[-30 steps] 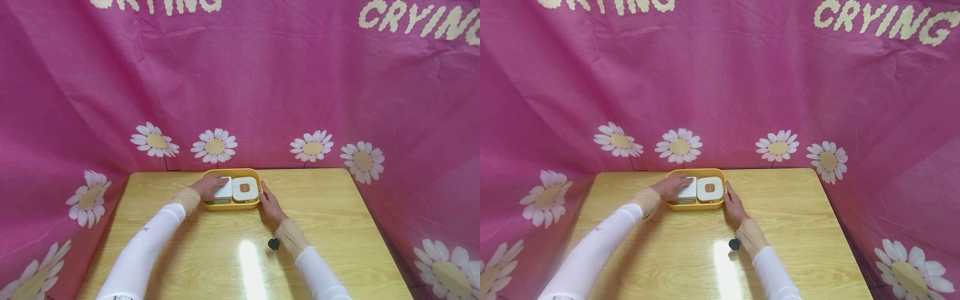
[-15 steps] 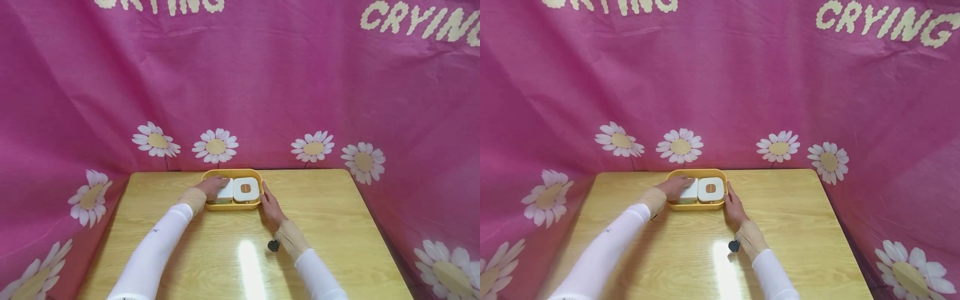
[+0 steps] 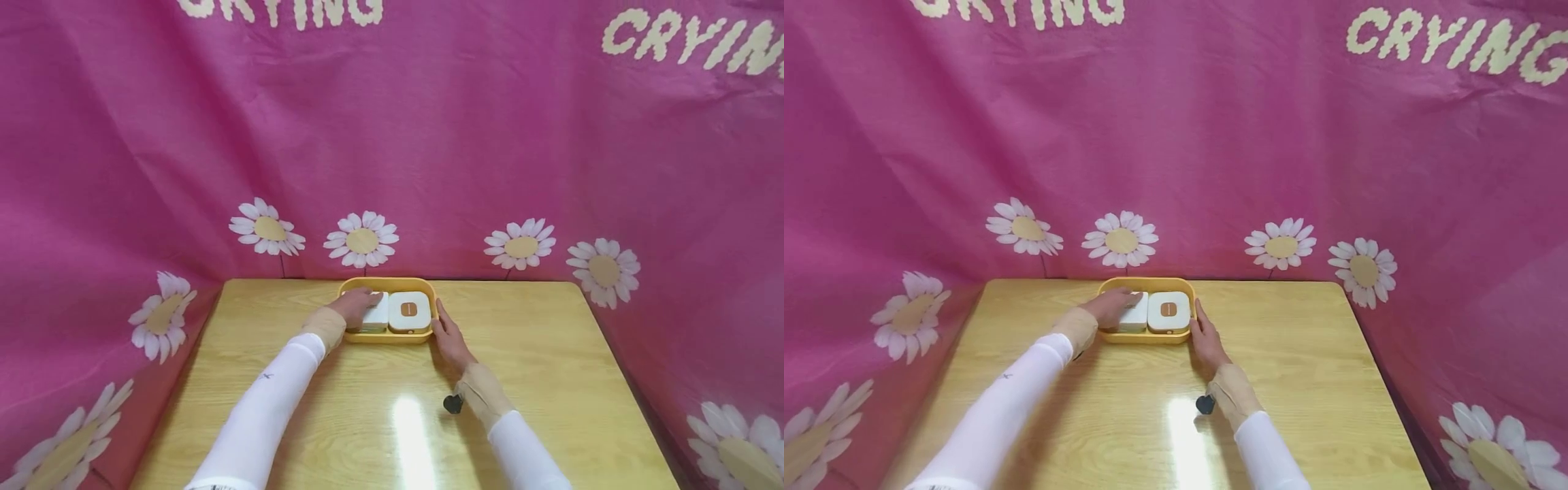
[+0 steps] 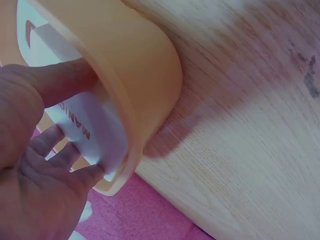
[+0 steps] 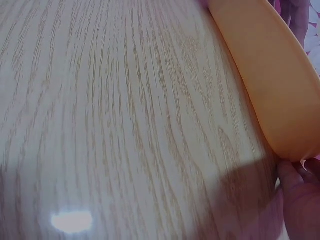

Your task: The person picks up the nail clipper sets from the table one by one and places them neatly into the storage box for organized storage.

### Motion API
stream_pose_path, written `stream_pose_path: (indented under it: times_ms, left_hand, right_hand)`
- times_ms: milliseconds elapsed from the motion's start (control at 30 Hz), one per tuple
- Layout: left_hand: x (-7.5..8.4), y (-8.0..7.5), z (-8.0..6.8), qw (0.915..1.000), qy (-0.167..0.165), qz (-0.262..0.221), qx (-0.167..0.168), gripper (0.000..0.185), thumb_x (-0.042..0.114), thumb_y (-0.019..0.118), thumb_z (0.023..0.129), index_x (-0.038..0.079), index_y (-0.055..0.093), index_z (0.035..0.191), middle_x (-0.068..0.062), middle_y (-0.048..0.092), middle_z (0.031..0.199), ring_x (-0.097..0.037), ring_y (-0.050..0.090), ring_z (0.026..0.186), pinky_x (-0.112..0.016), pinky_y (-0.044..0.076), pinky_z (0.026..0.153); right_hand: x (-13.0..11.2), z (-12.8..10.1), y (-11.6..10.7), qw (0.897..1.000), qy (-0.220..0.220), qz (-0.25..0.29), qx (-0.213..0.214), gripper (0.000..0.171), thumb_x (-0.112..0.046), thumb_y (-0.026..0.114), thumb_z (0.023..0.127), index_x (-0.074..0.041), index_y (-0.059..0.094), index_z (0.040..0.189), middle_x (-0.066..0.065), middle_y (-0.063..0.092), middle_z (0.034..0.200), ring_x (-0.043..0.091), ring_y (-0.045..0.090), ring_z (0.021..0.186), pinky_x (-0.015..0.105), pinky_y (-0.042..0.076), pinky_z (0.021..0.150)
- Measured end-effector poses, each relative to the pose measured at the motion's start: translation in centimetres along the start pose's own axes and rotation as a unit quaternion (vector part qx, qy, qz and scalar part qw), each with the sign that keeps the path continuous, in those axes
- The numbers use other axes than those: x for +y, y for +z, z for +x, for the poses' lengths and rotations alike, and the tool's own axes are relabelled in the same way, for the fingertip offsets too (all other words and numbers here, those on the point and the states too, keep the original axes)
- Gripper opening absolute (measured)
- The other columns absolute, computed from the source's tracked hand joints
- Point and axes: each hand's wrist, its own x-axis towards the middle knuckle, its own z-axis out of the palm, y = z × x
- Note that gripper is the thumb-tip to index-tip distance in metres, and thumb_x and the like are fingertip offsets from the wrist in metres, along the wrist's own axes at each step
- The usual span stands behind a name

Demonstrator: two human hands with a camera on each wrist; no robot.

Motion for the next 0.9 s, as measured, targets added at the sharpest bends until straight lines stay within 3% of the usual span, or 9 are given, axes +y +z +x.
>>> stream_pose_path:
  times_ms: [200,400,700,900]
  left_hand:
    - [0.6,0.0,-0.1,0.9999,0.003,0.012,-0.008,0.092,-0.005,0.085,0.08,0.011,0.043,0.161,-0.026,0.041,0.161,-0.042,0.04,0.149,-0.051,0.034,0.123]
    - [0.5,-0.3,0.1,0.9997,-0.006,0.018,-0.013,0.09,0.012,0.085,0.085,0.007,0.038,0.162,-0.027,0.031,0.167,-0.052,0.026,0.153,-0.067,0.028,0.12]
    - [-0.1,0.1,-0.1,0.9995,-0.021,0.018,-0.018,0.084,0.034,0.073,0.099,0.007,0.03,0.165,-0.024,0.019,0.171,-0.047,0.014,0.158,-0.068,0.021,0.123]
    - [0.6,-0.1,-1.2,0.9981,-0.047,0.038,0.01,0.087,0.048,0.069,0.098,0.011,0.03,0.166,-0.02,0.023,0.172,-0.045,0.013,0.159,-0.069,0.016,0.123]
  right_hand:
    - [0.0,-0.2,-0.4,0.999,-0.003,-0.046,-0.003,0.059,-0.006,0.03,0.114,-0.006,0.003,0.168,0.015,0.0,0.175,0.032,0.002,0.16,0.048,0.012,0.127]
    - [-0.7,0.3,-0.4,0.99,-0.024,-0.14,0.003,0.058,-0.009,0.035,0.114,0.0,0.01,0.166,0.019,0.008,0.174,0.034,0.009,0.16,0.048,0.012,0.128]
    - [-0.9,1.1,-0.8,0.989,-0.004,-0.151,0.0,0.058,-0.004,0.032,0.113,0.003,0.009,0.166,0.023,0.008,0.173,0.036,0.01,0.16,0.049,0.013,0.128]
    - [-1.4,1.1,-1.2,0.985,0.013,-0.173,0.004,0.058,-0.007,0.031,0.113,0.007,0.008,0.164,0.027,0.01,0.171,0.041,0.01,0.159,0.053,0.01,0.128]
